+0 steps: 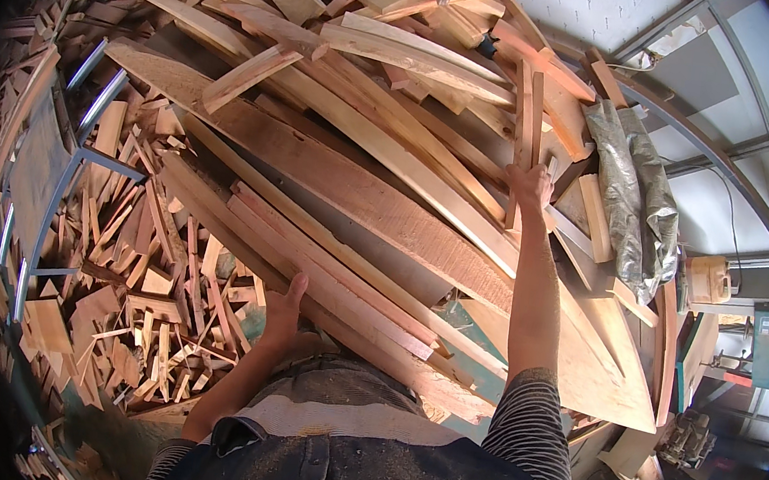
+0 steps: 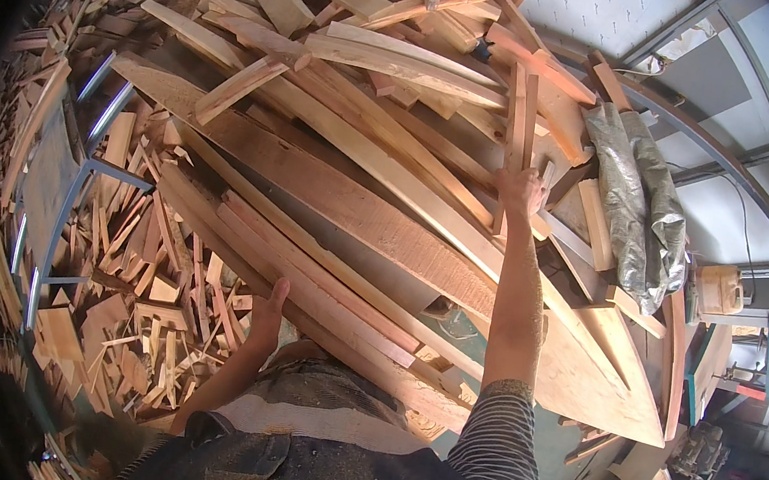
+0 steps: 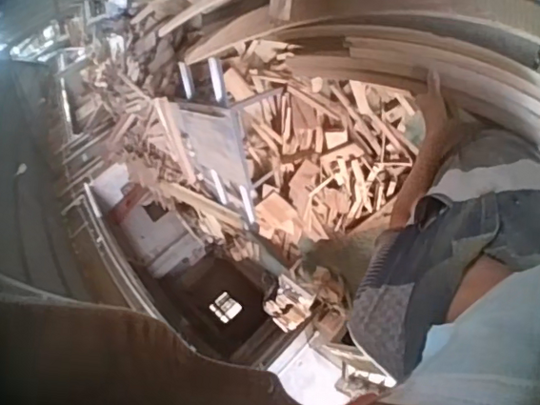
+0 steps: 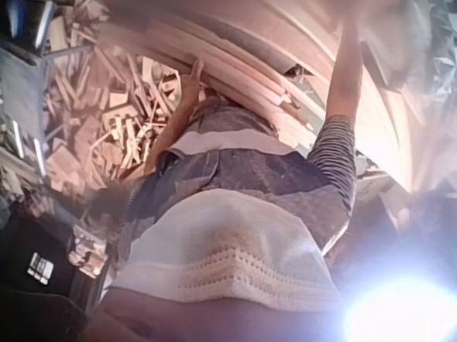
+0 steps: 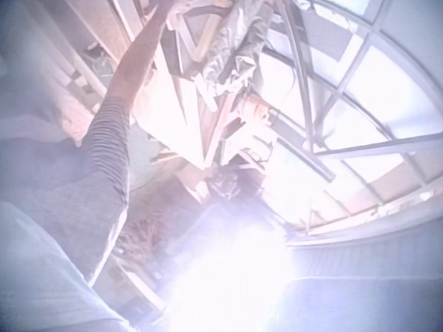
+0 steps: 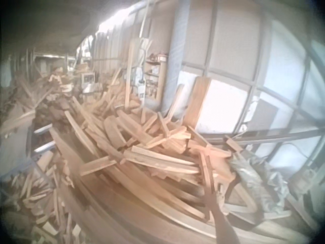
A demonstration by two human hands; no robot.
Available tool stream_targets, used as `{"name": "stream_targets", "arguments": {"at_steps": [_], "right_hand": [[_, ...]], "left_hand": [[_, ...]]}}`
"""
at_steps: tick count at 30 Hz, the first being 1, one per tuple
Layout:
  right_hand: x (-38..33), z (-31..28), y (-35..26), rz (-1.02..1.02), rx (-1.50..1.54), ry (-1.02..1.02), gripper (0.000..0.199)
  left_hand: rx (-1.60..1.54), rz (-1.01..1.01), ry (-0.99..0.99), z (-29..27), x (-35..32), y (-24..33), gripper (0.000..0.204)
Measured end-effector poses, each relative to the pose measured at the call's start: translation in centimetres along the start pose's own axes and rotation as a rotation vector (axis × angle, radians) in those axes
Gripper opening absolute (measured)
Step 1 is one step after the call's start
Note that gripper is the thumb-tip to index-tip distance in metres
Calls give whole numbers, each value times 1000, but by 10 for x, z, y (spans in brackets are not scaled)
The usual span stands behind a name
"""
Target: The person sorts through a large pile of wooden planks in a workshop, picking up several individual planks and moving them to a different stack on the floor.
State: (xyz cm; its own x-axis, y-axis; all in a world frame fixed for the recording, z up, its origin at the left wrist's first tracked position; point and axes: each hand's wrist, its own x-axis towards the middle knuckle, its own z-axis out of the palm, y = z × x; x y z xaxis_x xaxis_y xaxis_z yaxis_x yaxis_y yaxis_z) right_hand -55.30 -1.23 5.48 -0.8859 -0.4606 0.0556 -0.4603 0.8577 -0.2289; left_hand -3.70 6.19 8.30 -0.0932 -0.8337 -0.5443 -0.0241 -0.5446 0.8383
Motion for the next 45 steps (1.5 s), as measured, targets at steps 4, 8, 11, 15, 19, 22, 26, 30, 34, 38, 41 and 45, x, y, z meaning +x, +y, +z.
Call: {"name": "stream_targets", "arguments": {"at_steps": [4,8,11,15,19,22,26,30,34,38,41,45], "right_hand": [[9,-22,14,-7,253,-216,61],[13,-27,37,-107,286,-6,66],[-52,-97,16,-410,521,-31,66],[-148,-131,16,-468,708,-368,63],[-250,-127,-14,-647,374,-481,64],[-291,-98,-31,-898,289,-478,69],[-303,-48,-16,-867,484,-602,69],[-292,-39,-13,-688,603,-699,45],[-286,-37,-17,-551,780,-773,29],[-297,-77,-44,-650,550,-619,22],[-311,-81,-50,-732,606,-490,28],[-327,-70,-53,-977,557,-251,30]], "left_hand": [[-18,14,-44,2,-3,7,66],[3,42,-99,-12,21,-26,66],[-10,112,57,-18,31,-59,63],[29,61,78,-17,27,-61,65],[-30,30,15,-16,22,-45,63],[-47,112,17,-13,22,-43,62],[14,95,35,-14,21,-41,61],[16,95,34,-14,19,-35,60],[15,82,-37,-19,23,-41,67],[-99,157,-30,-16,16,-27,61],[-81,108,-50,-18,14,-25,60],[-11,84,-50,-20,10,-17,57]]}}
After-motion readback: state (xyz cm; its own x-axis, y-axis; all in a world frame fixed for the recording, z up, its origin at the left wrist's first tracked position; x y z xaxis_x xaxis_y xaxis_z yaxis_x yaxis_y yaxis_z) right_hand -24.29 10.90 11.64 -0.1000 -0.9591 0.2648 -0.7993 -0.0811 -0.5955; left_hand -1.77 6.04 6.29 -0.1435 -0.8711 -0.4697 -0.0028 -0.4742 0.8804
